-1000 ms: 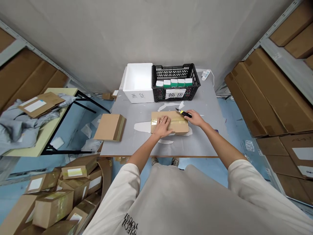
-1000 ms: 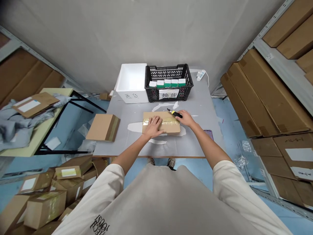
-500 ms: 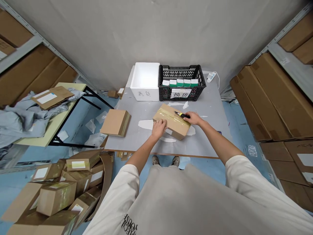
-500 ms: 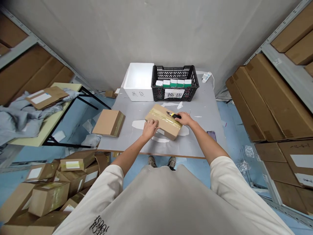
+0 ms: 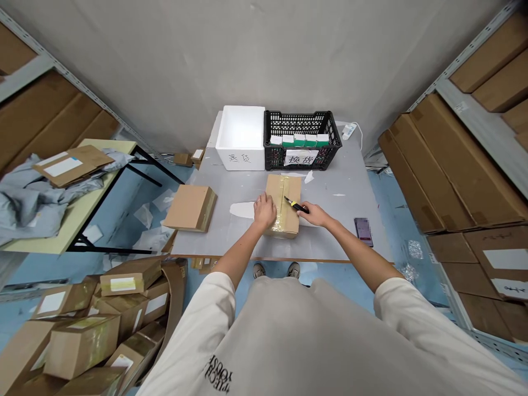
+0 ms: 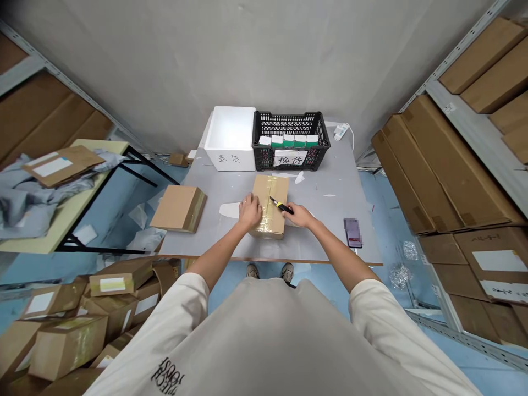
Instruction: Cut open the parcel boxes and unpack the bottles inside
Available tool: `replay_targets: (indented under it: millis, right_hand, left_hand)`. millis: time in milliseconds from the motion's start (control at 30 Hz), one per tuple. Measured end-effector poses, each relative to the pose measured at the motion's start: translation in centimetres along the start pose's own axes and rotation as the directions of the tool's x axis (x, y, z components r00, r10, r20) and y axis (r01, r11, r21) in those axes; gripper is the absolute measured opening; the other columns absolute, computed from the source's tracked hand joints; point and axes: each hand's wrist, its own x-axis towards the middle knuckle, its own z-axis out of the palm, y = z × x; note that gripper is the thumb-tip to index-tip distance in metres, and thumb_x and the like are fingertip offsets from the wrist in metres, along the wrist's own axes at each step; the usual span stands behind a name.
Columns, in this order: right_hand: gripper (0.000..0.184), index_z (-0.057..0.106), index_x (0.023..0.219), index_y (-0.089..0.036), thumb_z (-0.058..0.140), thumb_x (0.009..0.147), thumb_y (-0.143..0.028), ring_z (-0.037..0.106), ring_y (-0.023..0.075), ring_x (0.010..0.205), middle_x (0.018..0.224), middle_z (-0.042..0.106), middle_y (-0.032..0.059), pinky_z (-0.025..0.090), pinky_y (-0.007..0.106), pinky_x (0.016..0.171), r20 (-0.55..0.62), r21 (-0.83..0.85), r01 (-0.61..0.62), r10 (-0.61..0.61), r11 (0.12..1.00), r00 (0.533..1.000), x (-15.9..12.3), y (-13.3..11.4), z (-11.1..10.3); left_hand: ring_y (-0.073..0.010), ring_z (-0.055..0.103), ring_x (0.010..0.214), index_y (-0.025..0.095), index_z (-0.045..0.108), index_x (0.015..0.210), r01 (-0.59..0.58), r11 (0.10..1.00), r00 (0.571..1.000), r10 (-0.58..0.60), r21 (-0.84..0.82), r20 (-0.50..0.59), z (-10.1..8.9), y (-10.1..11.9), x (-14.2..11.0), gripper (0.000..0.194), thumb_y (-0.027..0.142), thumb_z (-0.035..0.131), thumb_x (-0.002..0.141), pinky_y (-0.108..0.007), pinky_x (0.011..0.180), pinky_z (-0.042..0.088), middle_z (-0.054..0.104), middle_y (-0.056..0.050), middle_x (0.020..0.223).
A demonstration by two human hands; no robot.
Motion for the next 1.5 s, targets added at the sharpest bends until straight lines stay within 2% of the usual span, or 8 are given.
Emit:
replay_targets:
  millis: [267,400,600,800,1000,1100,1267,1500]
  right_hand:
    - [0.036,0.065,0.108,-0.02,0.063,0.091,-0.052,0.065,0.0236,0.1,0.12,0.069,0.0108,0.051,0.037,0.093,-0.23,0.132,-0.115,0.143,0.985,0.963,1.8,3.1,-2.3]
    - [0.037,0.066,0.106,-0.019,0.065,0.089,-0.051,0.065,0.0254,0.107,0.123,0.066,0.0136,0.05,0.04,0.1,-0.277,0.199,-0.115,0.168,0.973,0.946,2.3,4.2,-2.1]
    - [0.035,0.064,0.099,-0.022,0.066,0.085,-0.054,0.055,0.0305,0.133,0.137,0.062,0.0135,0.039,0.046,0.116,-0.344,0.325,-0.114,0.23,0.939,0.911,2.6,4.8,-1.7]
    - [0.039,0.06,0.096,-0.024,0.068,0.084,-0.06,0.068,0.022,0.099,0.098,0.073,0.0047,0.055,0.035,0.091,-0.198,0.535,-0.135,0.279,0.834,0.94,2.3,4.1,-0.6]
    - [0.036,0.053,0.09,-0.023,0.075,0.085,-0.051,0.074,0.0201,0.089,0.093,0.078,0.0077,0.056,0.029,0.077,0.04,0.726,-0.214,0.27,0.654,0.962,0.7,1.2,0.7]
    - [0.033,0.052,0.091,-0.023,0.073,0.089,-0.049,0.076,0.0213,0.09,0.097,0.079,0.0107,0.058,0.03,0.076,0.171,0.747,-0.29,0.249,0.599,0.953,-0.4,0.5,0.6]
    - [0.031,0.061,0.095,-0.02,0.063,0.095,-0.051,0.076,0.0201,0.089,0.108,0.076,0.0114,0.059,0.027,0.071,0.216,0.642,-0.305,0.217,0.704,0.952,-1.6,2.1,-0.7]
    - [0.033,0.064,0.091,-0.02,0.057,0.097,-0.051,0.069,0.0163,0.069,0.088,0.076,0.0065,0.052,0.024,0.06,0.154,0.439,-0.239,0.189,0.866,0.97,-1.5,5.8,-3.3]
  left_hand:
    - [-0.0394,0.035,0.147,0.02,0.025,0.162,-0.089,0.996,0.99,0.09,-0.013,0.109,1.1,5.2,-1.0,0.09,0.066,0.054,0.09,-0.054,0.118,0.029,0.037,-0.02,0.162]
    - [-0.0416,0.028,0.152,0.021,0.02,0.164,-0.12,0.992,0.974,0.112,0.029,0.197,1.6,6.1,-1.2,0.103,0.066,0.063,0.082,-0.058,0.12,0.023,0.027,-0.023,0.167]
    - [-0.0443,0.016,0.158,0.028,0.011,0.165,-0.273,0.96,0.892,0.227,0.067,0.391,0.4,3.7,-0.1,0.116,0.044,0.078,0.072,-0.066,0.12,0.017,0.013,-0.024,0.172]
    - [-0.0379,0.016,0.159,0.031,0.011,0.164,-0.488,0.872,0.775,0.417,0.031,0.475,-1.8,-1.1,1.5,0.113,0.026,0.075,0.071,-0.063,0.122,0.015,0.017,-0.019,0.171]
    - [-0.0381,0.038,0.144,0.025,0.022,0.16,-0.377,0.925,0.879,0.344,0.041,0.33,-2.0,-1.0,1.0,0.104,0.049,0.077,0.075,-0.055,0.12,0.023,0.044,-0.019,0.151]
    - [-0.0375,0.042,0.139,0.026,0.039,0.151,-0.401,0.914,0.88,0.368,0.058,0.299,-1.7,-0.1,0.5,0.094,0.056,0.081,0.072,-0.05,0.118,0.026,0.048,-0.017,0.144]
    - [-0.0365,0.045,0.135,0.025,0.049,0.143,-0.436,0.899,0.864,0.403,0.046,0.302,-1.6,0.4,0.5,0.086,0.059,0.082,0.071,-0.049,0.117,0.028,0.051,-0.015,0.138]
    - [-0.0361,0.048,0.134,0.023,0.05,0.141,-0.433,0.901,0.858,0.401,0.031,0.322,-1.4,2.0,1.4,0.083,0.06,0.081,0.073,-0.047,0.114,0.032,0.053,-0.015,0.138]
